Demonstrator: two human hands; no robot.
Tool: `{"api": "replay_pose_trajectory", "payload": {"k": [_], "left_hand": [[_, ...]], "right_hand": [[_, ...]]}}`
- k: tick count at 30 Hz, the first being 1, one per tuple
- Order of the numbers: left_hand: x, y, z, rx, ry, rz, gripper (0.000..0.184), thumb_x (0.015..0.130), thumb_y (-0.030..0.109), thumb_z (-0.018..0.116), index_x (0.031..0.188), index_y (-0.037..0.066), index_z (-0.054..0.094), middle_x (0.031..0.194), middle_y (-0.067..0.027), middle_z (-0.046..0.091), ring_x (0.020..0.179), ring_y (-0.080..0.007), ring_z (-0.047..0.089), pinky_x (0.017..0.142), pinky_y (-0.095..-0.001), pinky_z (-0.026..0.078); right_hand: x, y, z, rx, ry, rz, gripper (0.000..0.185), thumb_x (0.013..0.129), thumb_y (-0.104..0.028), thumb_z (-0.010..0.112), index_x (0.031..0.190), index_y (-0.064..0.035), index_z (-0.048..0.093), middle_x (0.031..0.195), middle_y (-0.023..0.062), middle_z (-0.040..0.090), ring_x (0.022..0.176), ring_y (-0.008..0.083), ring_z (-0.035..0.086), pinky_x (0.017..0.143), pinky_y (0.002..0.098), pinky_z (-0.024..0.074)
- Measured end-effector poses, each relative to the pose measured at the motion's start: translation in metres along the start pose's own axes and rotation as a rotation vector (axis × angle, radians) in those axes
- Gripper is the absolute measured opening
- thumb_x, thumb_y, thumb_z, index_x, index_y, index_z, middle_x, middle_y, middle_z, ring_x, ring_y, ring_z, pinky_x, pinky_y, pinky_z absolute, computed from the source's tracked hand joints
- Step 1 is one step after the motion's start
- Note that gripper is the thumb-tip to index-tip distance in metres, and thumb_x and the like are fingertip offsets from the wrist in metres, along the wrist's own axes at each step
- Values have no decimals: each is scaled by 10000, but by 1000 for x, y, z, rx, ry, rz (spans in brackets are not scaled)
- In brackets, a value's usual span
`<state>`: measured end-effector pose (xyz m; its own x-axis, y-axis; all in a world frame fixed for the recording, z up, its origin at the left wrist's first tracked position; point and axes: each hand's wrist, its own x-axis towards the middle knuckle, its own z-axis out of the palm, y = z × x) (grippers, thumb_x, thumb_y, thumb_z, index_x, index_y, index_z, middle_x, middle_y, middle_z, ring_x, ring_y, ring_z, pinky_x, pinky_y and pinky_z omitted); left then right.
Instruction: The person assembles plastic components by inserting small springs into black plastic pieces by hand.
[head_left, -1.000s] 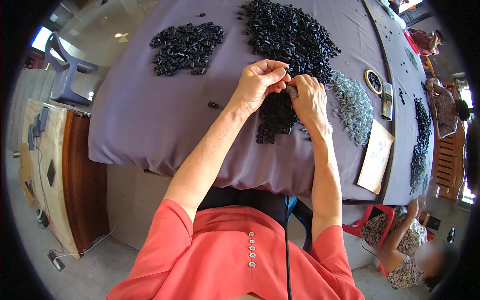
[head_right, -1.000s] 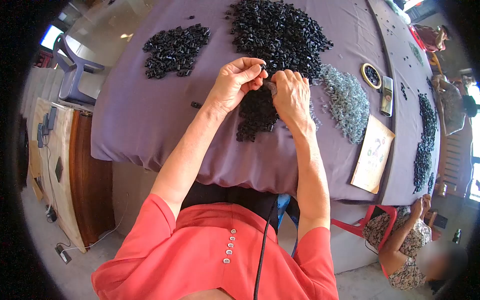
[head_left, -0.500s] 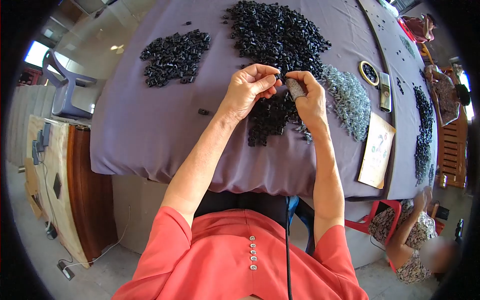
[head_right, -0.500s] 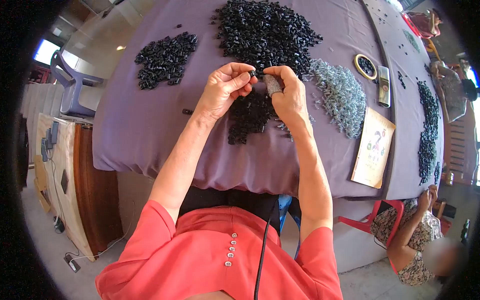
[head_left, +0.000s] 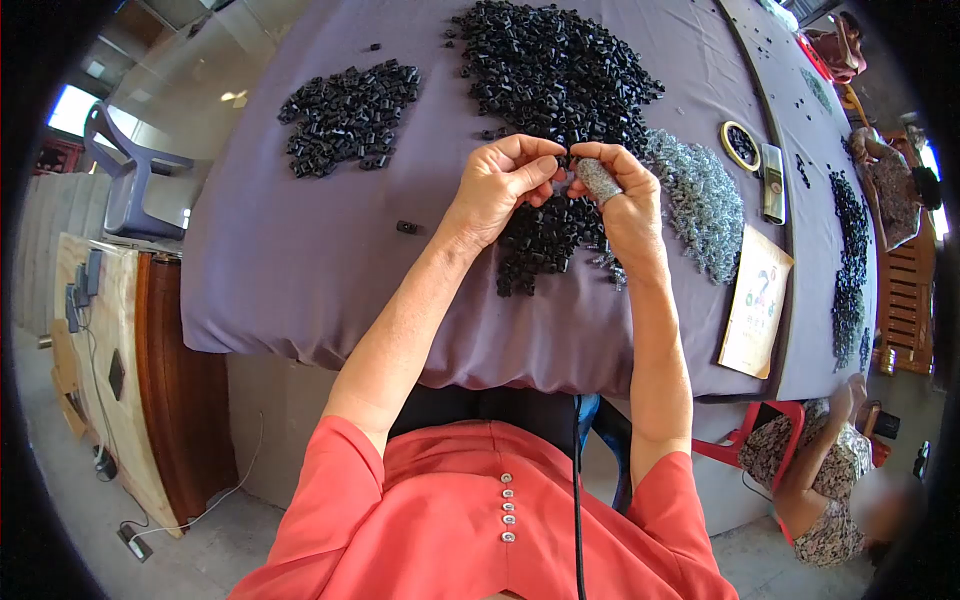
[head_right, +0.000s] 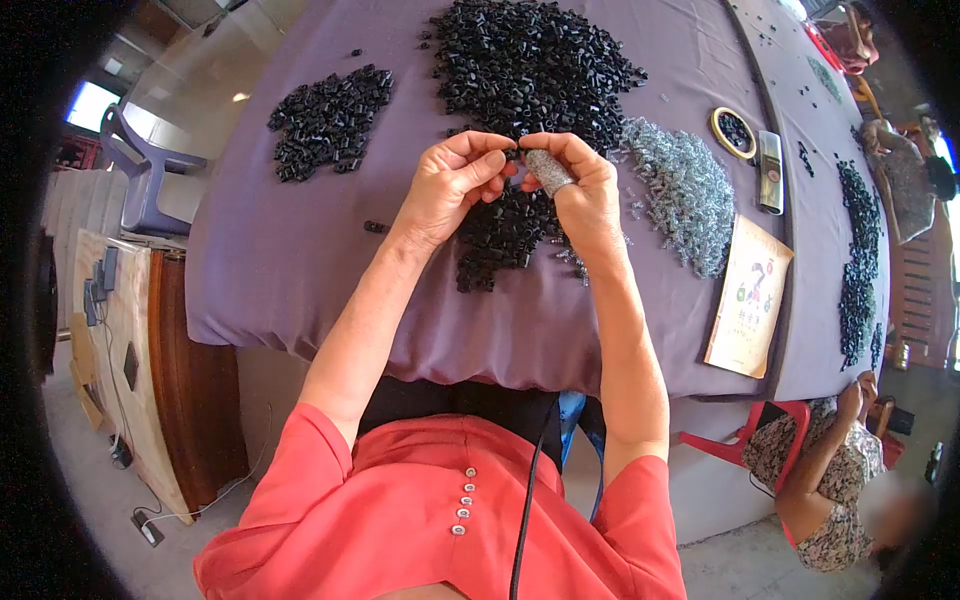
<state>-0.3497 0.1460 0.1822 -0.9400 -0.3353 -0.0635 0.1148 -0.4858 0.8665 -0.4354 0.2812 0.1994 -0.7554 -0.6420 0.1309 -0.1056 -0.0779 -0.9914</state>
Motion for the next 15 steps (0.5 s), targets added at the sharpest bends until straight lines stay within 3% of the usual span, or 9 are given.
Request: {"api": "replay_pose_trajectory", "payload": {"k": [15], "left_hand": [[0,-3,-3,115,-43,53,104,865,85,593,951,37,625,760,-15,622,608,-51,528,544,-182,431]], "right_hand": [[0,-1,-1,35,-45,53,103,826,38,555,916,26,604,771,53,637,671,95,582,638,226,481]]}}
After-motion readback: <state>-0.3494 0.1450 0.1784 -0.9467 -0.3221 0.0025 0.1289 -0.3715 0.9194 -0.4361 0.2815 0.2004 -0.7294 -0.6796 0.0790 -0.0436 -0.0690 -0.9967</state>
